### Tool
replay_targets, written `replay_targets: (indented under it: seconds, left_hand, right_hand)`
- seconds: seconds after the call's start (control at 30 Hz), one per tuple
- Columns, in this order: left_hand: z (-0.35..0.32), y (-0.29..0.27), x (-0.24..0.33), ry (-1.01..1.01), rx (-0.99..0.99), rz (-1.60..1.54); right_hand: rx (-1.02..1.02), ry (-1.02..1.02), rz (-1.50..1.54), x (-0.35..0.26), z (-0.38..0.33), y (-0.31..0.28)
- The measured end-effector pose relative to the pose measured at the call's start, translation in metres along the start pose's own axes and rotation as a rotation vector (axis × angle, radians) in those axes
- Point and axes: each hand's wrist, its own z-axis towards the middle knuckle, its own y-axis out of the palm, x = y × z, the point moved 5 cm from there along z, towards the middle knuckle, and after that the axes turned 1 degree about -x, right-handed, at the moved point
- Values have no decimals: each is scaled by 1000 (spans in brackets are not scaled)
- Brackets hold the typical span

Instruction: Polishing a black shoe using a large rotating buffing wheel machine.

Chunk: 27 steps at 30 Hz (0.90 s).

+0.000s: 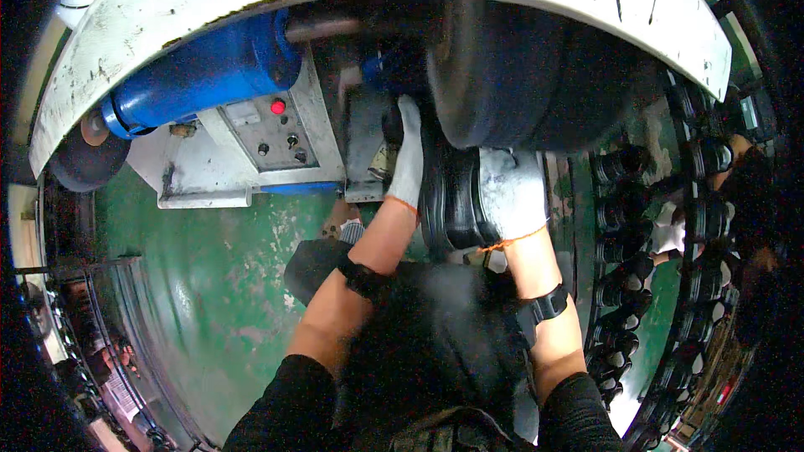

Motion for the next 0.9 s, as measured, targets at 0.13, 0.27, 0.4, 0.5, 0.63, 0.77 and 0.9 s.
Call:
replay_targets:
  seconds: [0.13,0.27,0.4,0.5,0.63,0.77,0.9]
  left_hand:
    - [7,-7,10,35,41,23]
    - [15,-8,26,81,73,55]
    - [22,-5,35,115,97,87]
    - [29,-1,34,135,102,105]
    - [21,-12,43,220,194,160]
    - [12,-8,22,168,257,225]
    - [-1,7,20,163,122,181]
  right_hand:
    - [69,-138,-383,0,13,-4]
    - [63,-67,-194,11,17,1]
    - [68,9,-16,23,18,5]
    - [80,64,107,34,17,4]
    - [73,129,316,44,14,25]
    - [-74,14,-202,60,8,33]
    - [-343,15,-734,-24,12,11]
